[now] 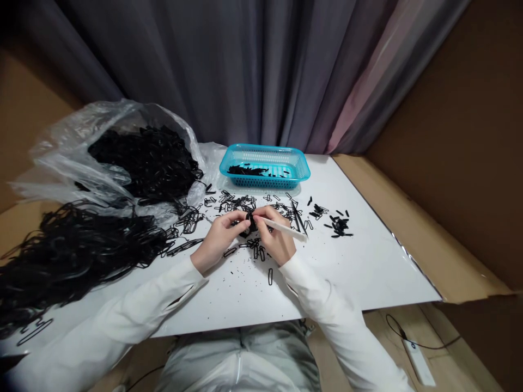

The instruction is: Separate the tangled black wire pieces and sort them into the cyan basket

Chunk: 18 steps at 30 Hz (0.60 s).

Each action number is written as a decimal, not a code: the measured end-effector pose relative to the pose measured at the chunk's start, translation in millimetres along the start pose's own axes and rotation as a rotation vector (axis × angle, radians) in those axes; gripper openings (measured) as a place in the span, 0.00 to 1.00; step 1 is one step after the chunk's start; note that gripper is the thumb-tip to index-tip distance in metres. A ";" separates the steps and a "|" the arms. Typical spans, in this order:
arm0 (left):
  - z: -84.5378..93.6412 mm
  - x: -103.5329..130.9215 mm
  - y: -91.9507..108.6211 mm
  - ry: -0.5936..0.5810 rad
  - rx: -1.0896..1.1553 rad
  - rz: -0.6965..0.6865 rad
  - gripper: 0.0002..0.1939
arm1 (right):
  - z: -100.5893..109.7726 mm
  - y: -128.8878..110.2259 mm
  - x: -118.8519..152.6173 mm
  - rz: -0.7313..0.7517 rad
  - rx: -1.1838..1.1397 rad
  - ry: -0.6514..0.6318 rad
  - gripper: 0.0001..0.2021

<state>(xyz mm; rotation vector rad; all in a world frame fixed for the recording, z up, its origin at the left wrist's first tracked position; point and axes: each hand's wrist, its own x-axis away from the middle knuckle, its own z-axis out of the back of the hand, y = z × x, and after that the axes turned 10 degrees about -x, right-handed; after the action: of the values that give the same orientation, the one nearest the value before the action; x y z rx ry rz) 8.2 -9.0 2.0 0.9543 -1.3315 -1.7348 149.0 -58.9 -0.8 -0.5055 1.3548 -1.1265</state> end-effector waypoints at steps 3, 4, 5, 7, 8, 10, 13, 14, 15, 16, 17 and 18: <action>-1.1 -1.2 -2.5 0.029 0.019 0.006 0.05 | -0.1 -0.4 0.5 0.025 0.013 -0.003 0.05; -1.5 -1.7 -3.5 0.045 0.025 0.012 0.05 | 0.0 -0.8 0.5 0.036 0.016 -0.007 0.05; -1.8 -2.2 -4.5 0.061 0.031 0.021 0.05 | 0.1 -1.1 0.6 0.048 0.019 -0.012 0.05; -2.4 -2.9 -5.9 0.080 0.043 0.041 0.06 | 0.0 -1.8 0.7 0.074 0.026 -0.019 0.05; -2.7 -3.0 -6.4 0.084 0.047 0.050 0.06 | -0.1 -1.9 0.8 0.086 0.031 -0.021 0.05; -3.1 -2.8 -6.8 0.084 0.056 0.062 0.07 | -0.6 -1.9 1.1 0.104 0.043 -0.015 0.05; -3.7 -2.0 -6.4 0.080 0.070 0.065 0.09 | -1.4 -1.3 1.2 0.114 0.065 0.003 0.05; -3.9 -1.8 -6.1 0.072 0.073 0.062 0.08 | -1.6 -1.1 1.2 0.115 0.071 0.008 0.05; -4.1 -1.7 -5.8 0.061 0.076 0.057 0.08 | -1.8 -1.0 1.0 0.116 0.078 0.014 0.06; -4.3 -1.7 -5.5 0.048 0.078 0.050 0.07 | -1.9 -0.9 0.9 0.117 0.083 0.018 0.06; -4.4 -1.8 -5.0 0.037 0.080 0.043 0.07 | -1.9 -0.8 0.7 0.117 0.088 0.023 0.06; -4.5 -1.8 -4.4 0.028 0.082 0.037 0.07 | -1.9 -0.6 0.5 0.117 0.092 0.026 0.06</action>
<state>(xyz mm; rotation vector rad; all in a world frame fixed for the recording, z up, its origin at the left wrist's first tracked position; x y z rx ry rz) 12.5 -8.4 -3.0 0.9896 -1.4029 -1.6445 146.9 -59.0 -0.9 -0.3416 1.3315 -1.0964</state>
